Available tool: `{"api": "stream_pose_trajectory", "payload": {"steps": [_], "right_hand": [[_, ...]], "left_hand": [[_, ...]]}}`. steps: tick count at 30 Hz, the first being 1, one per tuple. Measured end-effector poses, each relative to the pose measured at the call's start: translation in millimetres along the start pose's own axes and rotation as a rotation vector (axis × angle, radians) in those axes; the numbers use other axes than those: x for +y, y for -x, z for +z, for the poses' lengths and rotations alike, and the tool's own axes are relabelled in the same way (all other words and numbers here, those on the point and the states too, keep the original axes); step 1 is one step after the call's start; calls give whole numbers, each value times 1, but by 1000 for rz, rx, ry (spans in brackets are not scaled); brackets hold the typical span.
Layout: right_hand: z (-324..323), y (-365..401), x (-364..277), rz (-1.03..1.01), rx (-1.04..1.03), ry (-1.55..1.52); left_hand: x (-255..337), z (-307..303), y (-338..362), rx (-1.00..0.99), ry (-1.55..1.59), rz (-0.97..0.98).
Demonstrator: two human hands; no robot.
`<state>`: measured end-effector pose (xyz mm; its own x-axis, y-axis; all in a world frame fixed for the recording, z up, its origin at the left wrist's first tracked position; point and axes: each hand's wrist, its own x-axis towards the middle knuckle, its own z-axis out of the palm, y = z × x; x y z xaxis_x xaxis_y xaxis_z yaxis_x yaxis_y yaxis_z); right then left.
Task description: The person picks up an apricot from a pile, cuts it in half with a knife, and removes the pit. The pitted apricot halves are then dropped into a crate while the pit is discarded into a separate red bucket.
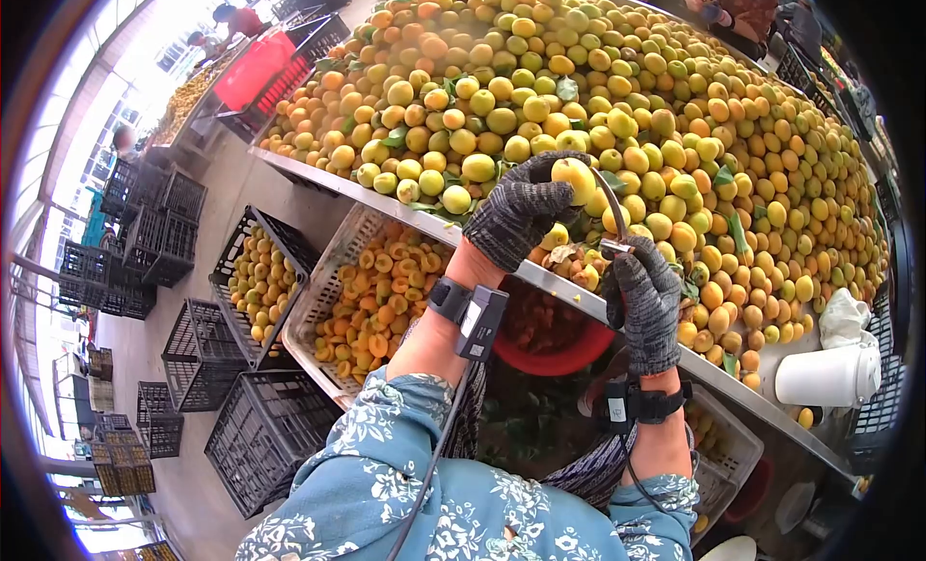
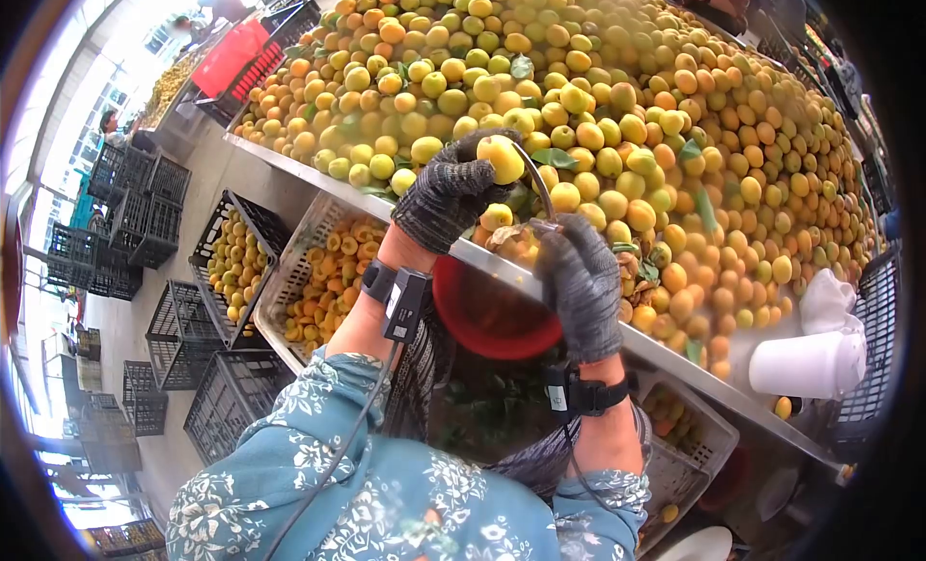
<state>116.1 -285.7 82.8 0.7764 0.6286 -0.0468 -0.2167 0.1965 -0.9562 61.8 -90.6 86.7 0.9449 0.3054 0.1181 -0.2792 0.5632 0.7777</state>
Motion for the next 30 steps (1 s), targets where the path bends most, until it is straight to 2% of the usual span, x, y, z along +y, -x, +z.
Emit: {"api": "stream_pose_trajectory", "payload": {"steps": [2,4,5,8,11,18,21,26,28,30], "right_hand": [[2,0,-2,-34,-41,45],[6,3,-6,15,-54,37],[10,1,3,-52,-23,75],[13,0,3,-72,-14,137],[14,-2,6,-55,-18,155],[21,-5,4,-56,9,283],[26,-9,8,-383,74,546],[20,-17,14,-366,53,660],[20,-18,15,-257,49,590],[21,-20,16,-229,41,543]], "left_hand": [[1,-3,-1,-7,-48,29],[1,-2,-2,-21,-47,29],[1,-1,-2,-22,-45,30],[3,5,-1,-20,-105,38],[4,5,-2,-3,-79,21],[0,2,-5,67,-256,85],[-2,2,-7,55,-257,56],[-3,9,-6,92,-166,-1],[-5,11,-5,96,-142,28],[-11,12,-4,101,-121,53]]}}
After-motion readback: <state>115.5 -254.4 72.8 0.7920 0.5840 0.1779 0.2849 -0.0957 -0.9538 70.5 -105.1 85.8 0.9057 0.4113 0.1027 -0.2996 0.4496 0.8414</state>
